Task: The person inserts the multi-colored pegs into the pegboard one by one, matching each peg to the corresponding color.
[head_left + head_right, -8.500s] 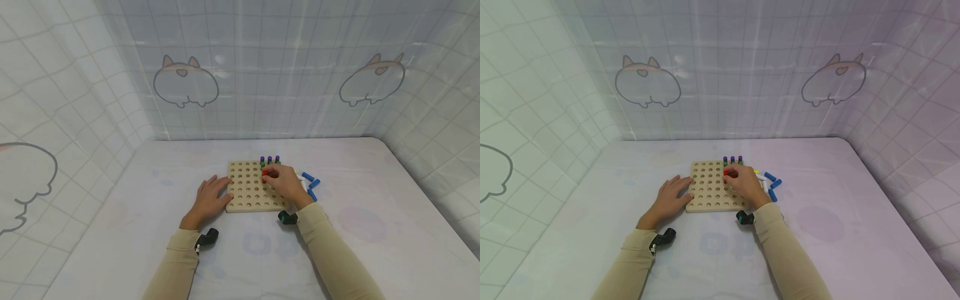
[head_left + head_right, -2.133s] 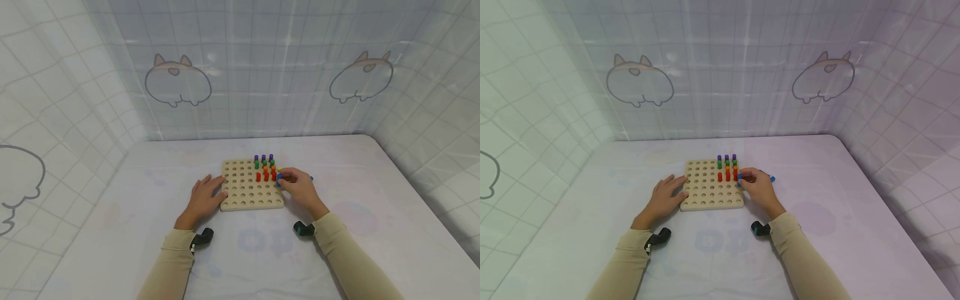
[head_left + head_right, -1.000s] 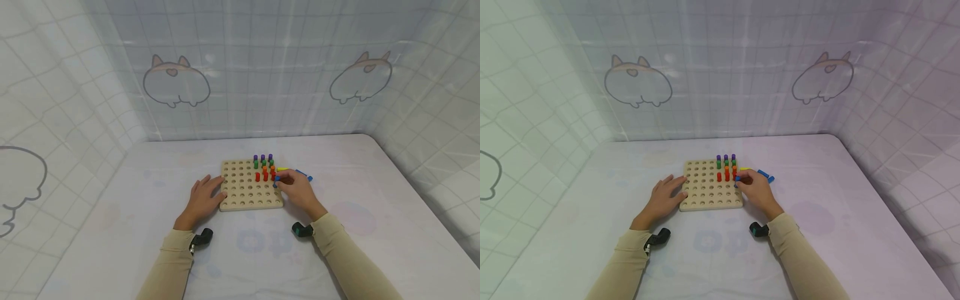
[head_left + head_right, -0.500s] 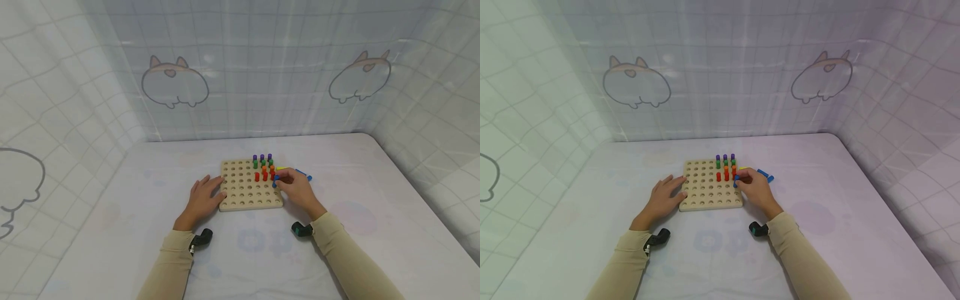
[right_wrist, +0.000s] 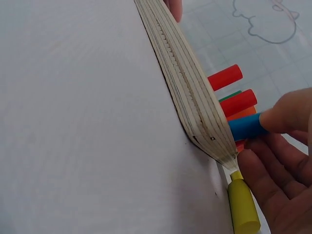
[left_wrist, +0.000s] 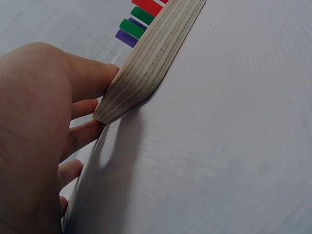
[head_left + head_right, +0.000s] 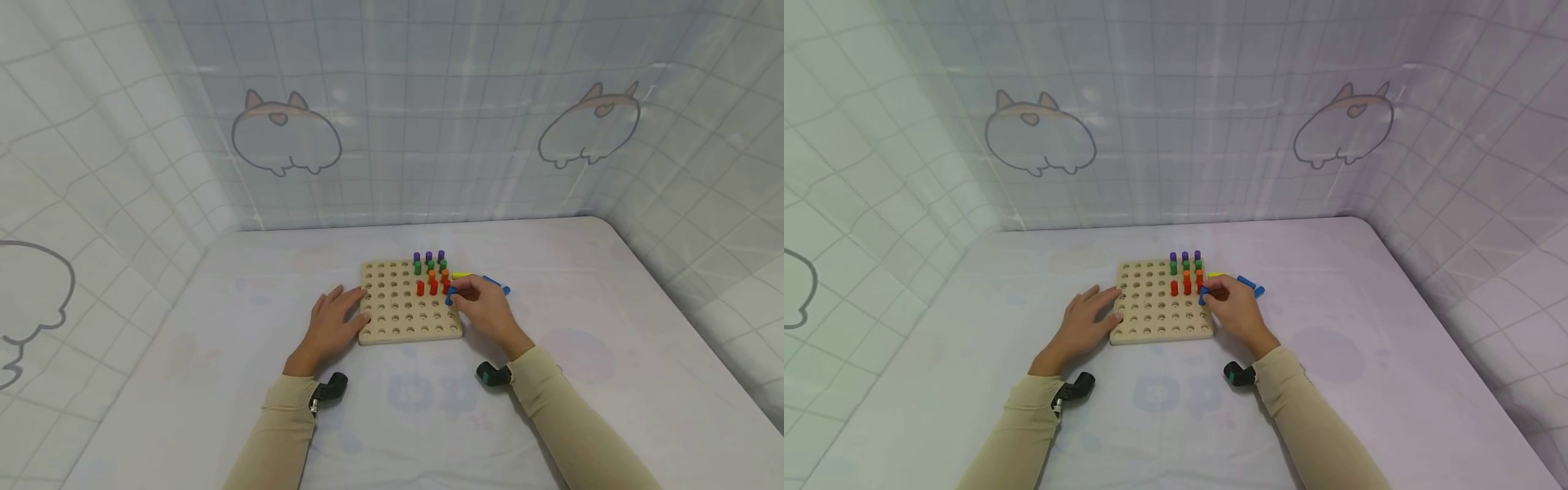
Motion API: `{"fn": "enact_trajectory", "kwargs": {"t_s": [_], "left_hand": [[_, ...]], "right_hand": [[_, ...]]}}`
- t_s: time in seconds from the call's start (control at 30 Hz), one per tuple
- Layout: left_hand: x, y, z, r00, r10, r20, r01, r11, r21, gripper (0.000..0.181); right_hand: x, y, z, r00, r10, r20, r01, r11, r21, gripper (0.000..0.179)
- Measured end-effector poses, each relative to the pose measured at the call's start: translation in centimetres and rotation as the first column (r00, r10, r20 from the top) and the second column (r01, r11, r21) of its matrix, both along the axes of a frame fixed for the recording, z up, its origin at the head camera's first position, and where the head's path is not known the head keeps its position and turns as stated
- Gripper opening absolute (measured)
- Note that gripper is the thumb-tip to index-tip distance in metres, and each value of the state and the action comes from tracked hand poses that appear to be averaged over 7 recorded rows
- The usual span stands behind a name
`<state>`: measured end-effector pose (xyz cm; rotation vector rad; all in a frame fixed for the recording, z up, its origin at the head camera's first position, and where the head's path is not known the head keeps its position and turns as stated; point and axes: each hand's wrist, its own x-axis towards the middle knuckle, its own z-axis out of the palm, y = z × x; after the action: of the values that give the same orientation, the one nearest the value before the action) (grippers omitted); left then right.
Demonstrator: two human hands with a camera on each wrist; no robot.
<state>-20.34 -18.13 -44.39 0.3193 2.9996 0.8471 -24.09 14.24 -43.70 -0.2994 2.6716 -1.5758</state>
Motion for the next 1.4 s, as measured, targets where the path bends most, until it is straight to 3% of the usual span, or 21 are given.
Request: {"fn": "enact_trajectory", "kwargs": {"t_s": [0.17, 0.43, 0.6, 0.87, 1.03, 1.2, 1.4], "left_hand": [[-0.1, 0.0, -0.1, 1.000, -0.001, -0.008, 0.001, 1.000, -0.003, 0.056], [-0.2, 0.1, 0.1, 1.000, -0.002, 0.006, 0.002, 1.000, 0.001, 0.056], [0.1, -0.1, 0.4, 1.000, 0.011, 0.019, -0.011, 1.000, -0.017, 0.056], [0.1, -0.2, 0.6, 1.000, 0.002, 0.012, -0.002, 1.000, -0.006, 0.055], [0.2, -0.2, 0.5, 1.000, 0.000, 0.004, 0.000, 1.000, 0.006, 0.055], [0.0, -0.1, 0.1, 1.000, -0.003, 0.025, 0.003, 1.000, 0.003, 0.056], [-0.1, -0.3, -0.1, 1.000, -0.004, 0.028, 0.004, 1.000, -0.005, 0.056]], "right_hand": [[0.0, 0.2, 0.3, 0.999, 0.022, -0.027, -0.022, 1.000, -0.006, 0.016], [-0.7, 2.9, 1.1, 0.998, -0.059, 0.012, 0.060, 0.988, -0.141, 0.019], [-1.3, 5.0, 0.7, 0.994, -0.111, -0.023, 0.107, 0.982, -0.153, 0.029], [-1.8, 7.5, 0.4, 0.987, -0.162, -0.018, 0.156, 0.970, -0.184, 0.030], [-2.0, 8.9, 0.1, 0.981, -0.189, 0.046, 0.191, 0.979, -0.067, 0.036], [-1.7, 9.6, 0.0, 0.976, -0.185, 0.119, 0.176, 0.981, 0.078, 0.042], [-1.4, 9.0, -0.3, 0.979, -0.194, 0.067, 0.177, 0.964, 0.199, 0.043]]}}
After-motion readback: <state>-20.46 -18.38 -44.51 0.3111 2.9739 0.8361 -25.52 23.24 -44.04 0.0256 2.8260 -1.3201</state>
